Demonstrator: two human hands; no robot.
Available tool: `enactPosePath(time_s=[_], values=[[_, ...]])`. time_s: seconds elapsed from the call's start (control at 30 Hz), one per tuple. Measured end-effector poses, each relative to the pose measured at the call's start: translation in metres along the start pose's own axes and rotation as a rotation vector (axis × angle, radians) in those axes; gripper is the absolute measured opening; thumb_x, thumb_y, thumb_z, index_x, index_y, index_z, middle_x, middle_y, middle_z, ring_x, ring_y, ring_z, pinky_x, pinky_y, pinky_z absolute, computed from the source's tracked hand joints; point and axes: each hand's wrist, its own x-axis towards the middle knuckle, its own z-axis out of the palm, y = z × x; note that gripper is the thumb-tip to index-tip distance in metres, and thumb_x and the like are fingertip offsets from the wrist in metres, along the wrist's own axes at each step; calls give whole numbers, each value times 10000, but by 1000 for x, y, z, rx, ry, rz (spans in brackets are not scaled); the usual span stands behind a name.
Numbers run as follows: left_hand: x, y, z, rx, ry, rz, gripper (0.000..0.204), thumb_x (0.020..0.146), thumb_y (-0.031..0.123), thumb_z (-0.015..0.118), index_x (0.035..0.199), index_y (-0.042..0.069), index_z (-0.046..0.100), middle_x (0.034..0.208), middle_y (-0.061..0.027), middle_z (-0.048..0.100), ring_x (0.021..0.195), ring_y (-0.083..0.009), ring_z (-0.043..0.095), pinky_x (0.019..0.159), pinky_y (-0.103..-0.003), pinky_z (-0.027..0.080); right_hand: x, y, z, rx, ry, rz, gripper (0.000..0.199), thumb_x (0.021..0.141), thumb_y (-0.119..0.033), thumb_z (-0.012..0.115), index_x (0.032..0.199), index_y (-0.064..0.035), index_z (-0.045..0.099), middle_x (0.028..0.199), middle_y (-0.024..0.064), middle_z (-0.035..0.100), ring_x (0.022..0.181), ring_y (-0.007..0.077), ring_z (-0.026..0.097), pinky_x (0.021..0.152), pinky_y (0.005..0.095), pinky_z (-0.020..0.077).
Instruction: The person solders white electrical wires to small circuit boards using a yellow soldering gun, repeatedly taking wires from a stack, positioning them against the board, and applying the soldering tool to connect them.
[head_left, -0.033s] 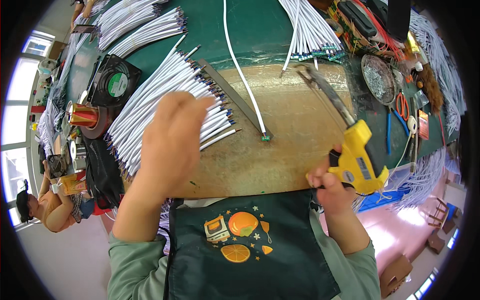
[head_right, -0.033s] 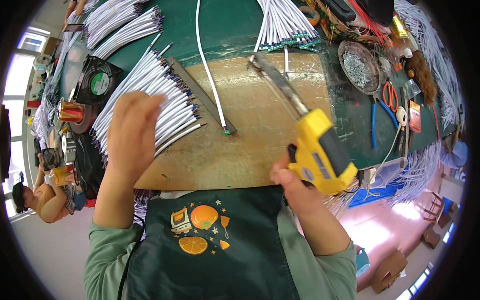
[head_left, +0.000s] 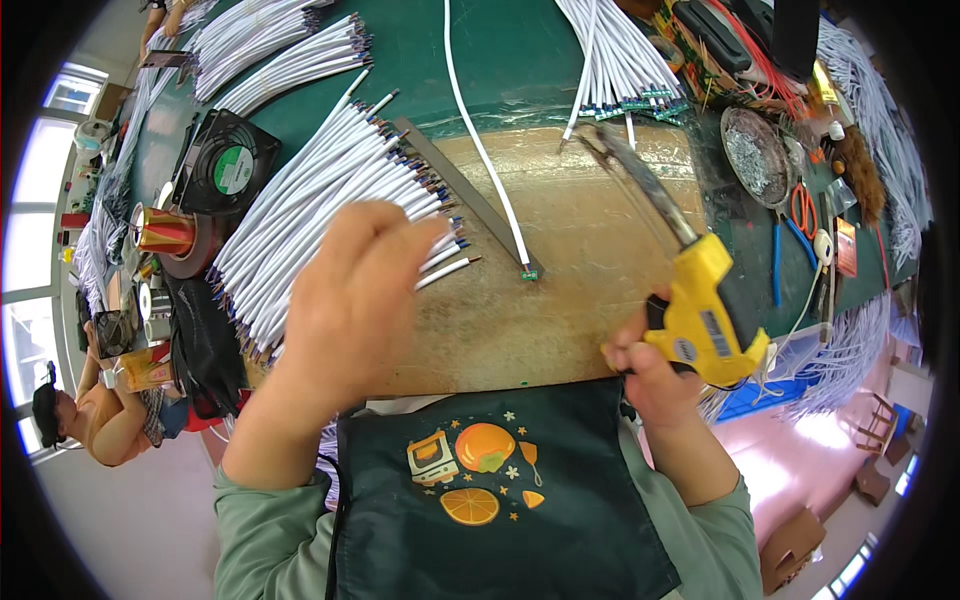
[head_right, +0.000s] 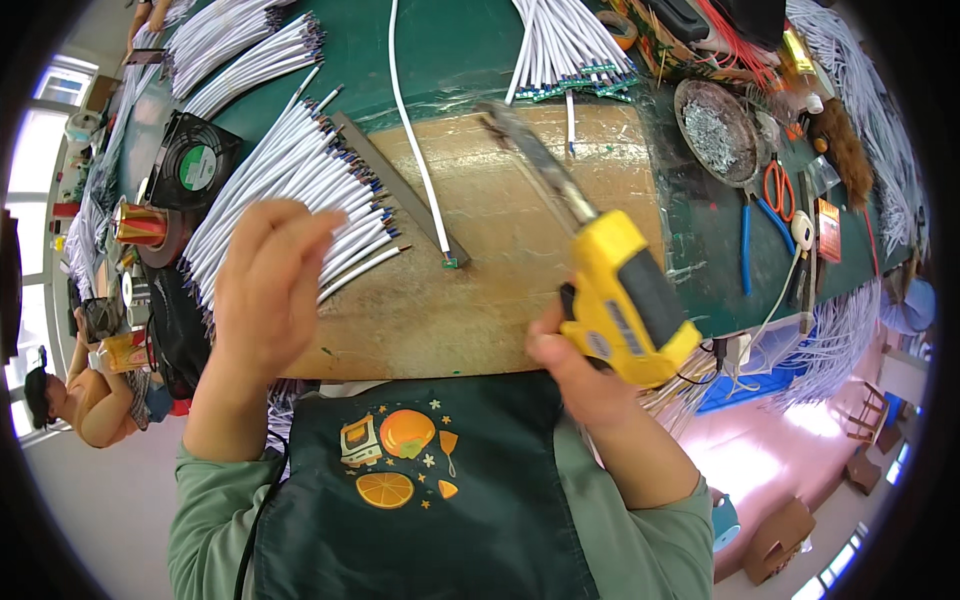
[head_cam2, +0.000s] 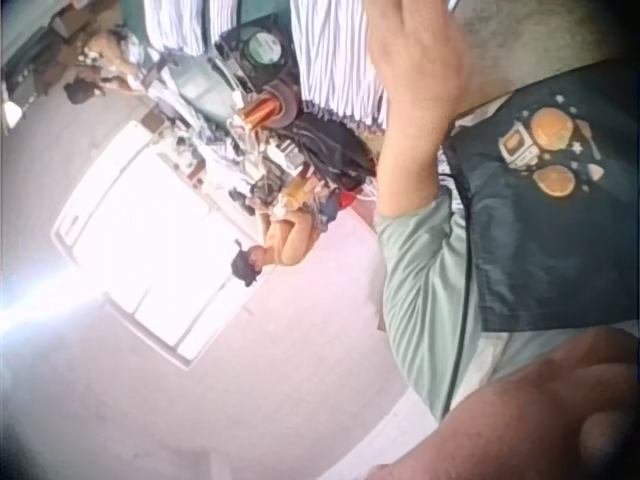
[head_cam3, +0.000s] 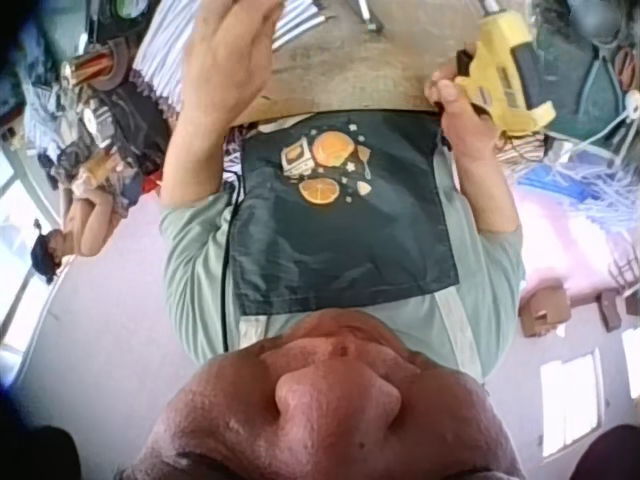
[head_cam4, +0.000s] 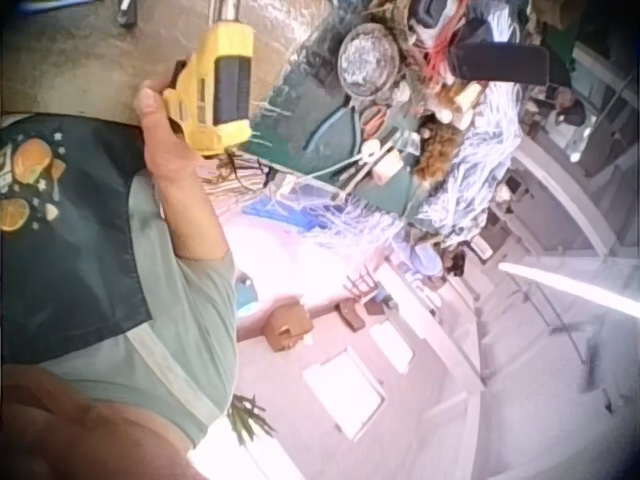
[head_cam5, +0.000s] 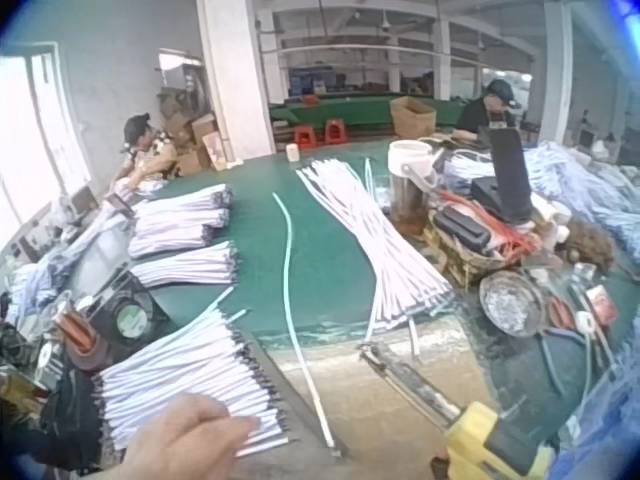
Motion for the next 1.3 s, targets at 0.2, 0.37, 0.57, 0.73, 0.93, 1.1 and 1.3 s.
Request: enactPosePath(time_s=[0.2,0.37,0.57,0.73,0.93,1.1,1.3], values=[[-24,28,19,-495,-374,-187,119,792,26,665,907,25,635,836,-90,574,737,-215,571,643,-300,456,4,3,33,-186,-188,2,572,780,40,676,1284,-32,416,977,96,594,876,161,583,780,288,486],[-26,28,27,-659,-450,-383,95,821,45,666,901,14,625,829,-46,582,730,-115,551,632,-250,439,6,4,41,-156,-161,-67,243,851,8,627,1079,-35,556,910,26,581,819,86,552,710,234,460],[-31,24,37,-798,-477,-459,97,864,57,638,932,8,588,791,0,558,677,-56,518,589,-202,422,6,8,42,-161,-163,-54,188,848,15,624,1022,-36,574,880,22,600,820,87,563,680,238,451],[-28,24,37,-1183,-514,-824,91,874,68,629,928,15,578,707,8,542,591,-49,492,527,-189,409,5,15,41,-328,-126,-129,164,837,6,641,985,-34,582,837,23,612,727,89,569,629,242,455],[-29,0,47,-720,-228,-383,94,868,58,623,932,5,579,754,14,554,663,-49,502,586,-193,413,1,17,40,-395,-162,-75,145,843,6,632,977,-24,585,829,14,615,710,94,575,624,235,453],[-25,-9,56,-633,-427,-595,117,848,60,647,943,15,597,822,14,562,740,-52,509,661,-205,424,16,9,41,-137,-149,-4,415,869,24,572,1263,-33,454,1145,92,582,1061,145,552,862,273,460],[-22,-13,62,-590,-287,-407,143,844,96,660,955,6,645,846,-33,604,759,-107,548,699,-246,443,21,13,43,-64,-158,-13,467,863,37,567,1299,-28,412,1163,127,576,1089,179,551,898,300,456]])
